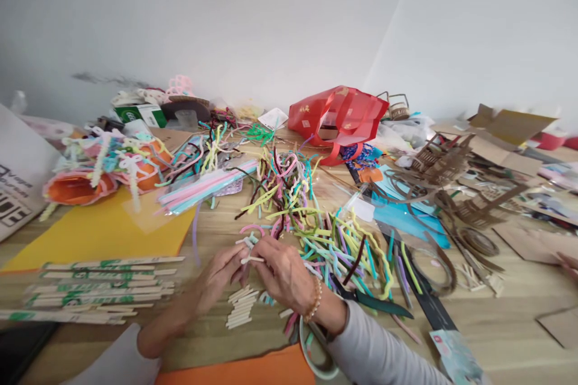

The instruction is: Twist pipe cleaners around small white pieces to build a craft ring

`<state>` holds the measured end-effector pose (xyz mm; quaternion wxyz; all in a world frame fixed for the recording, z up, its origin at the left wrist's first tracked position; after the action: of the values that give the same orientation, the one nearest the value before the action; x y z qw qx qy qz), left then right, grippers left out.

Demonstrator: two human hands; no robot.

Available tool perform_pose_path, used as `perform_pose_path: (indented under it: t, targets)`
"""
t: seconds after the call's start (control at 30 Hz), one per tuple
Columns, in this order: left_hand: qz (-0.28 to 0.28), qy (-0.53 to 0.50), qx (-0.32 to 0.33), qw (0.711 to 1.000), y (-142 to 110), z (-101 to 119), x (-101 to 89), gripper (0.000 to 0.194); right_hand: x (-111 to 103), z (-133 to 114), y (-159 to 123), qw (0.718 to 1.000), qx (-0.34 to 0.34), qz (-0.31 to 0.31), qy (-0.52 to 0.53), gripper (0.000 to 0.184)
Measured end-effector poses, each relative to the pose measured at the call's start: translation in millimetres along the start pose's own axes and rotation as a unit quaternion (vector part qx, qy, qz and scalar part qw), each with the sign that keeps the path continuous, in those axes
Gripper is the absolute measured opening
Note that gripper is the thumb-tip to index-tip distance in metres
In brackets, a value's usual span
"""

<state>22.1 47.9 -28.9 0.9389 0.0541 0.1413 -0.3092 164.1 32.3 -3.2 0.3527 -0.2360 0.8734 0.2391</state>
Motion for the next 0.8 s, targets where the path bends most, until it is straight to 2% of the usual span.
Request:
perform_pose_path:
  t: [0.17,0.27,0.33,0.43,0.5,0.57,0.67,0.73,0.8]
  targets:
    - [-0.03,-0.059,-0.013,0.998,1.4,-3.0,3.2,0.04,-1.8,-3.2,-4.2,0.973,-0.056,-0.051,-0.219,0.017]
    - [-0.045,-0.09,-0.008,0.995,1.8,-2.7,3.3,0.04,-4.0,-3.7,-5.1,0.967,-0.067,-0.051,-0.242,0.02]
    - [-0.052,-0.12,-0.003,0.991,2.4,-3.3,2.6,0.04,-7.0,-2.6,-3.8,0.978,-0.059,-0.037,-0.194,0.02]
    - [-0.069,-0.16,0.009,0.985,3.9,-5.2,1.2,0.041,-12.4,3.7,-1.0,0.997,-0.021,-0.012,-0.068,0.015]
    - [-0.089,-0.171,0.009,0.981,4.5,-5.3,0.7,0.04,-13.0,11.1,0.0,0.999,0.011,-0.032,0.015,0.014]
    - [-0.11,-0.17,0.002,0.979,4.0,-3.5,0.5,0.04,-10.9,19.8,-0.4,0.99,0.048,-0.08,0.103,0.017]
    - [-0.132,-0.136,-0.005,0.982,1.6,2.9,0.4,0.039,-8.9,28.7,-2.1,0.958,0.088,-0.132,0.238,0.025]
    - [-0.15,-0.093,-0.006,0.984,-0.3,7.1,1.0,0.038,-11.1,29.5,-2.3,0.947,0.091,-0.144,0.273,0.026]
    - [-0.164,-0.038,-0.002,0.986,-1.6,9.9,1.7,0.038,-15.1,26.4,-1.8,0.95,0.083,-0.15,0.26,0.024]
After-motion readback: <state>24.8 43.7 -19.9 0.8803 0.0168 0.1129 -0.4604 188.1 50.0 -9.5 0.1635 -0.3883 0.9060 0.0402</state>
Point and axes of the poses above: each hand's wrist, its own y-axis towards the middle knuckle, its own x-axis out of the palm, z = x × y, the point moved 3 cm from there along y, towards the middle knuckle, and after that the axes turned 8 degrees about -z, right-handed, at the moved point
